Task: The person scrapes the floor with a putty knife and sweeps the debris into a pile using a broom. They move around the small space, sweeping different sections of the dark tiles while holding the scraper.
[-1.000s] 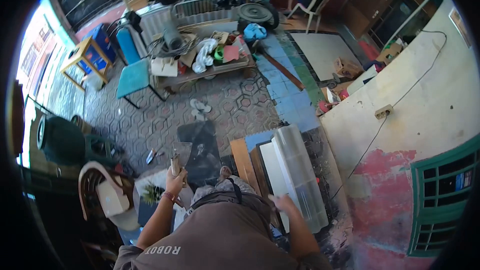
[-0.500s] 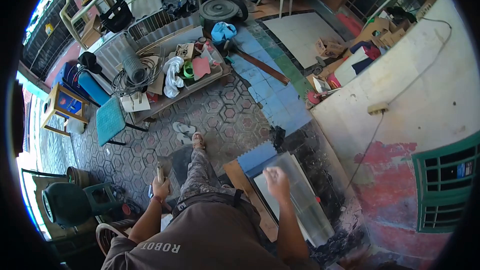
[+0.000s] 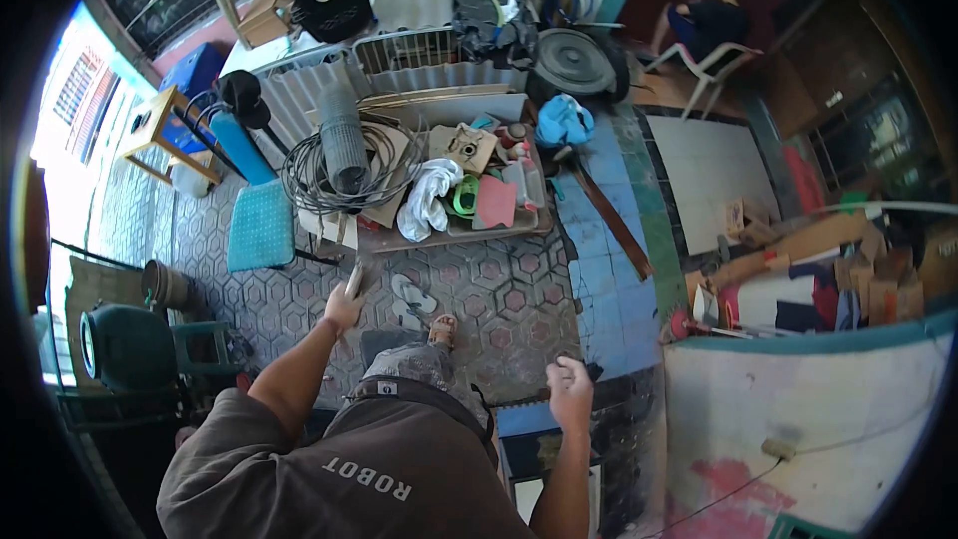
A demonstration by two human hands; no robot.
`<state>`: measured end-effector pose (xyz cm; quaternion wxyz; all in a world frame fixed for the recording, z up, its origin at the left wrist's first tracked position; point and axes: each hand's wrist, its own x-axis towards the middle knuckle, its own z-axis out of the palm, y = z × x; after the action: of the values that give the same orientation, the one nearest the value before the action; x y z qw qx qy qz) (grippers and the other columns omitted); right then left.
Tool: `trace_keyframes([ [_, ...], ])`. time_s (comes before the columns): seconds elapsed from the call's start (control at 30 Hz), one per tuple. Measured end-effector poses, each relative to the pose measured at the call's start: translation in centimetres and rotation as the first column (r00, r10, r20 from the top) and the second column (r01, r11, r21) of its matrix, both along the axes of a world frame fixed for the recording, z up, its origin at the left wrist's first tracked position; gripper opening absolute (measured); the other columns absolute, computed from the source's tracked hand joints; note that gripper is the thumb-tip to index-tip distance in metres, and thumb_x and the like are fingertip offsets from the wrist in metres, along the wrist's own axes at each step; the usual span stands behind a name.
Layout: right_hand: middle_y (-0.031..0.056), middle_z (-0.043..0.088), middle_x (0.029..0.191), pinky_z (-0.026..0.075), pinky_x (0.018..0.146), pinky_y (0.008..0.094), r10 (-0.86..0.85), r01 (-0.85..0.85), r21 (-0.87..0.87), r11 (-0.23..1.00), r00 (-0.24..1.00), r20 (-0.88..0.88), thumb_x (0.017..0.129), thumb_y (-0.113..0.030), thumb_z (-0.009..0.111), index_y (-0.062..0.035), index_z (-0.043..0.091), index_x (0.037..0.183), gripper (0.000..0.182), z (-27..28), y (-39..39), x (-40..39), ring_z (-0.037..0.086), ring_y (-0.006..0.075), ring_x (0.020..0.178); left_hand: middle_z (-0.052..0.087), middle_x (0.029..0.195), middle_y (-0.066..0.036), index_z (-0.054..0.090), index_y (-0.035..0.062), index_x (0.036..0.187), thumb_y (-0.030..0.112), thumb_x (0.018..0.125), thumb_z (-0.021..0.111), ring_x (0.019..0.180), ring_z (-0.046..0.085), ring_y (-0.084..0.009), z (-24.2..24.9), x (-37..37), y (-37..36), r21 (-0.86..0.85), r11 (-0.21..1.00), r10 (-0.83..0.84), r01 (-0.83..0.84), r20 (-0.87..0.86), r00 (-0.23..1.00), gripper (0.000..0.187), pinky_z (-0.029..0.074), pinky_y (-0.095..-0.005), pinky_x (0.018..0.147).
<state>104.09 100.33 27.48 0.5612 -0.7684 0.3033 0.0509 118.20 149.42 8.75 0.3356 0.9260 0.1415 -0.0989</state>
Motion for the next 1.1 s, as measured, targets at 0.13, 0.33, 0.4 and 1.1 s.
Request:
trace_keyframes([
  [0.13, 0.0094, 0.068, 0.089, 0.049, 0.061, 0.0308, -0.223, 0.224, 0.023, 0.974, 0.974, -0.037, 0.095, -0.022, 0.066, 0.0028, 0.061, 0.118, 0.033, -4.9, -5.2, 3.1, 0.064, 0.0158, 0.071, 0.065, 0.090, -0.024, 0.059, -0.0002, 0.095, 0.030, 0.083, 0.072, 0.089, 0.064, -0.0438, 7.5, 7.8, -6.5, -0.182, 0.971, 0.155, -0.156, -0.021, 0.988, 0.035, 0.050, -0.0472, 0.078],
  [0.33, 0.0060, 0.060, 0.063, 0.045, 0.045, 0.0311, -0.345, 0.549, 0.263, 0.793, 0.762, -0.548, 0.099, -0.025, 0.056, -0.0106, 0.064, 0.085, 0.021, -22.6, -13.9, -7.0, 0.058, 0.0171, 0.051, 0.069, 0.095, -0.021, 0.062, 0.0073, 0.100, 0.031, 0.083, 0.074, 0.093, 0.066, -0.0418, 5.8, 8.3, -8.4, -0.113, 0.966, 0.223, -0.231, -0.085, 0.971, 0.032, 0.051, -0.0464, 0.079],
  [0.4, 0.0053, 0.058, 0.063, 0.045, 0.045, 0.0330, -0.165, 0.442, 0.240, 0.864, 0.699, -0.696, 0.098, -0.025, 0.055, -0.0121, 0.063, 0.084, 0.021, -23.1, -15.9, -6.2, 0.057, 0.0182, 0.052, 0.070, 0.096, -0.021, 0.061, 0.0080, 0.100, 0.031, 0.083, 0.073, 0.096, 0.066, -0.0421, 5.2, 5.8, -7.8, -0.076, 0.937, 0.329, -0.341, -0.140, 0.934, 0.031, 0.051, -0.0471, 0.079],
  [1.1, 0.0035, 0.062, 0.084, 0.039, 0.044, 0.0273, 0.449, -0.466, 0.183, 0.866, 0.884, 0.126, 0.098, -0.031, 0.061, -0.0082, 0.061, 0.124, 0.035, -11.4, 0.0, 65.3, 0.053, 0.0123, 0.057, 0.066, 0.088, -0.014, 0.059, 0.0028, 0.109, 0.008, 0.082, 0.069, 0.070, 0.067, -0.0281, 0.2, -32.9, -38.4, -0.139, -0.808, 0.559, -0.572, -0.488, -0.671, 0.030, 0.055, -0.0429, 0.058],
])
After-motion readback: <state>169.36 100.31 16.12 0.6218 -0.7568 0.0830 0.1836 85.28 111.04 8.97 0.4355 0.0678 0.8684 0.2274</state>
